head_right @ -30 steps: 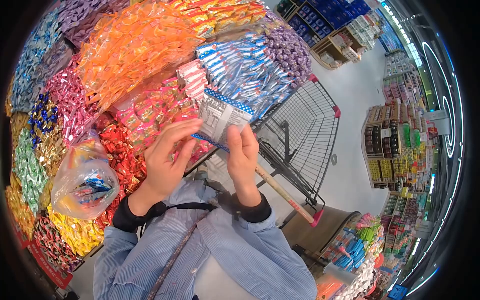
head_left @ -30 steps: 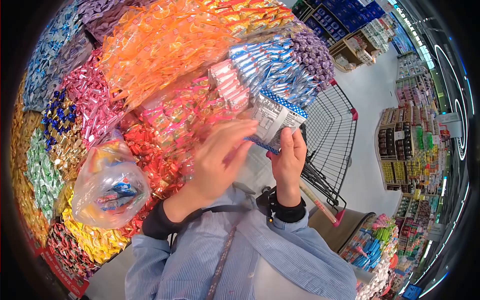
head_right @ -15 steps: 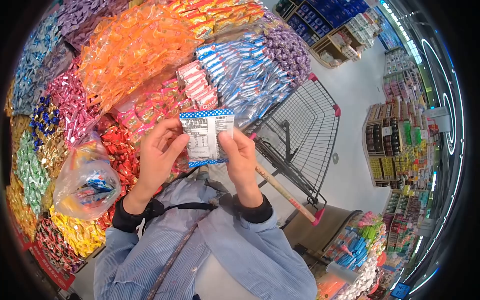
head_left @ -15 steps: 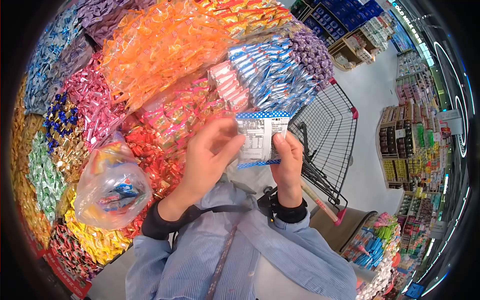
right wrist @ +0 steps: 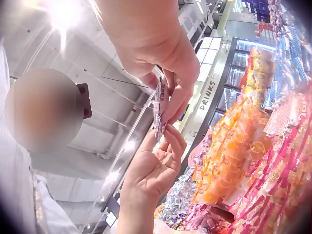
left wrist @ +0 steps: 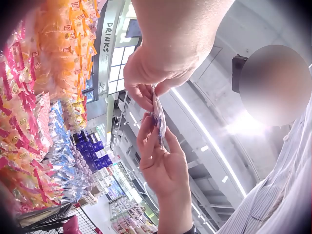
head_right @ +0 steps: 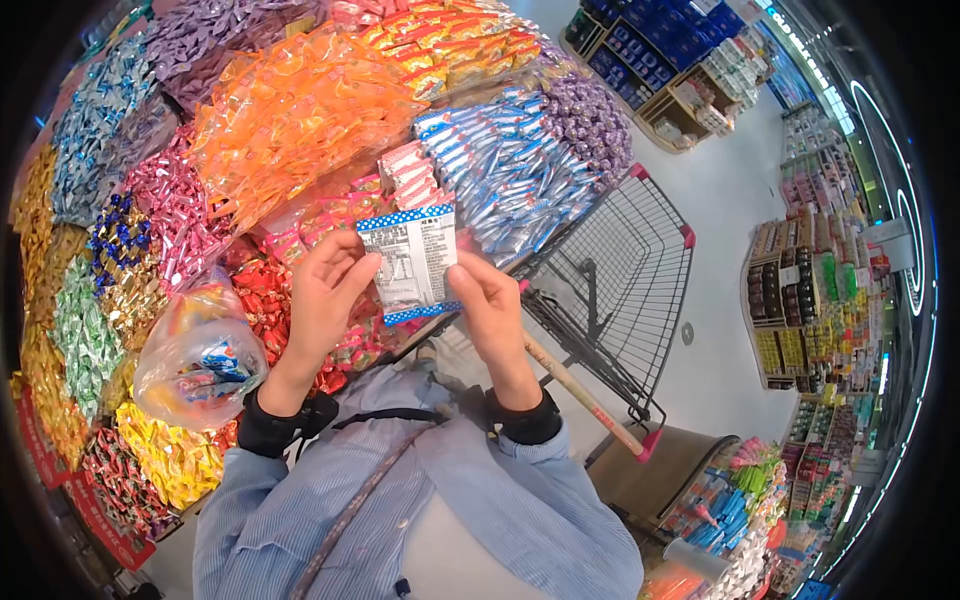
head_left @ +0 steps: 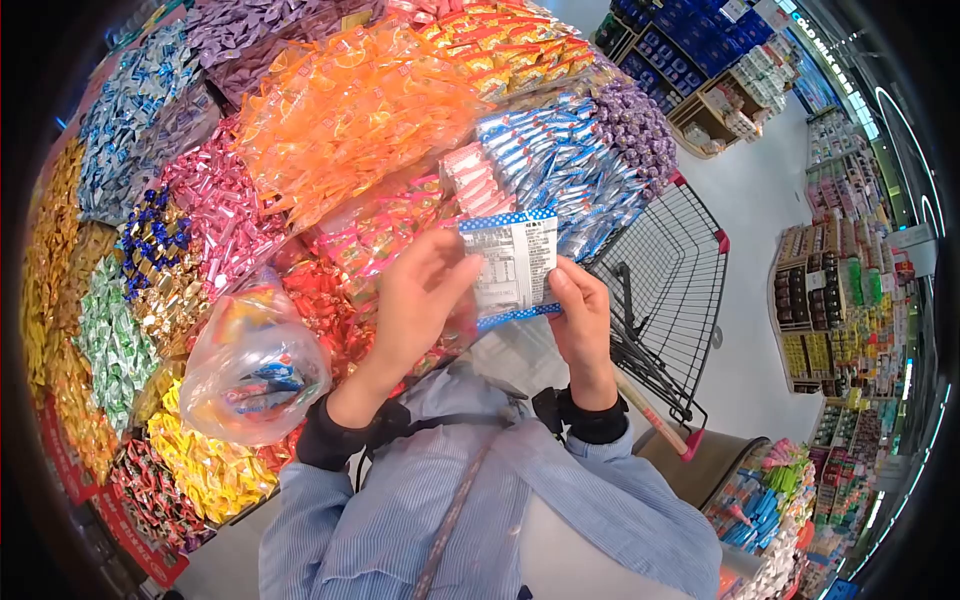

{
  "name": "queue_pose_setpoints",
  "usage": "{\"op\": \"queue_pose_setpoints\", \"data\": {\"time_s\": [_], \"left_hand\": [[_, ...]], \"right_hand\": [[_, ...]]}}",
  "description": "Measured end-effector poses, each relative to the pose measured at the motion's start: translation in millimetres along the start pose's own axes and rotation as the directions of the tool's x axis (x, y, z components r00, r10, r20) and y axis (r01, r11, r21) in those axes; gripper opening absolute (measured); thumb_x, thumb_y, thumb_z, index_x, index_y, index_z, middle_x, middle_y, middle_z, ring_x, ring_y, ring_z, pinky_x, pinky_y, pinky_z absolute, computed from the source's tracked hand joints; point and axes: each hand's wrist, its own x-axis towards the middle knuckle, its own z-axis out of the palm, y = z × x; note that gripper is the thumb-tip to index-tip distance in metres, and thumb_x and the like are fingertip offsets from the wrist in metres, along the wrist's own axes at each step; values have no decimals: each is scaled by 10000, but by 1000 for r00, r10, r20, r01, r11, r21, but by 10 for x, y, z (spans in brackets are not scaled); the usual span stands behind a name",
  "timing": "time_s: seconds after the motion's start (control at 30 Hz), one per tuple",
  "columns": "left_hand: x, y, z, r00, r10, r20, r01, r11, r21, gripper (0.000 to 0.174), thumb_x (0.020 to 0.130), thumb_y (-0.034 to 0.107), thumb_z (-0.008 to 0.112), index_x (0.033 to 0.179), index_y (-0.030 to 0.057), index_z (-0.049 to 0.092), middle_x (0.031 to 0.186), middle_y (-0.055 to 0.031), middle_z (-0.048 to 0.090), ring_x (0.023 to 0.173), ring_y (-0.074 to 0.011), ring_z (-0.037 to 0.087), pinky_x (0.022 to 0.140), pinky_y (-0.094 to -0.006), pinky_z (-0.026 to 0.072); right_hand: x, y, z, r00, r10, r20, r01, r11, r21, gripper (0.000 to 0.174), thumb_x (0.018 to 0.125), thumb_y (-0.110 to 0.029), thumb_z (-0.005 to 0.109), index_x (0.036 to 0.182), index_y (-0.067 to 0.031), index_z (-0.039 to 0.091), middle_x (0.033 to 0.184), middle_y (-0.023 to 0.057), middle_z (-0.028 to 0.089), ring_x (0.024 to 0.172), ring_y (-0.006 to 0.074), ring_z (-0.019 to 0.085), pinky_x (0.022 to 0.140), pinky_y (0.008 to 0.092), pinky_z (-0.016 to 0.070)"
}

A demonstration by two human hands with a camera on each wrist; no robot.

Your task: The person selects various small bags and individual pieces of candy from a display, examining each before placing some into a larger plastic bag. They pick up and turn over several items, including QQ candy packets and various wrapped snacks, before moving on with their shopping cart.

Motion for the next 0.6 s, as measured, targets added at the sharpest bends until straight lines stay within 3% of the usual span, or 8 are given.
{"op": "queue_pose_setpoints", "data": {"time_s": [0.23, 0.43, 0.53, 0.6], "left_hand": [[1, 63, -67, 999, 41, 15, -41, 999, -21, 138, 820, 81, 542, 928, 1, 508, 842, -30, 566, 749, -56, 513, 634, -197, 411], [-15, 98, -123, 1000, 10, -20, -9, 1000, 30, 123, 846, 118, 513, 917, 19, 529, 816, -3, 585, 667, 0, 482, 501, -136, 338], [-24, 155, -134, 1000, -2, -21, 2, 1000, -8, 123, 838, 117, 528, 888, 5, 525, 794, -14, 570, 704, -44, 503, 606, -187, 398], [-19, 137, -149, 1000, 20, -25, -20, 1000, -8, 117, 838, 115, 527, 882, 6, 527, 787, -13, 571, 694, -43, 502, 602, -184, 396]], "right_hand": [[42, 11, 15, 999, 36, 41, -34, 999, -33, 281, 867, -128, 474, 1068, 62, 524, 994, 73, 577, 897, 102, 519, 783, 231, 400], [49, -4, 58, 999, 16, 46, -11, 992, -123, 282, 865, -120, 477, 1076, 61, 526, 999, 76, 576, 897, 103, 515, 784, 234, 402], [42, -14, 98, 999, 1, 51, 4, 996, -95, 282, 864, -118, 479, 1077, 60, 526, 997, 78, 577, 898, 105, 515, 786, 235, 403], [35, -10, 110, 998, -2, 58, 8, 995, -99, 279, 865, -118, 479, 1075, 58, 529, 995, 77, 578, 895, 104, 515, 786, 235, 403]]}}
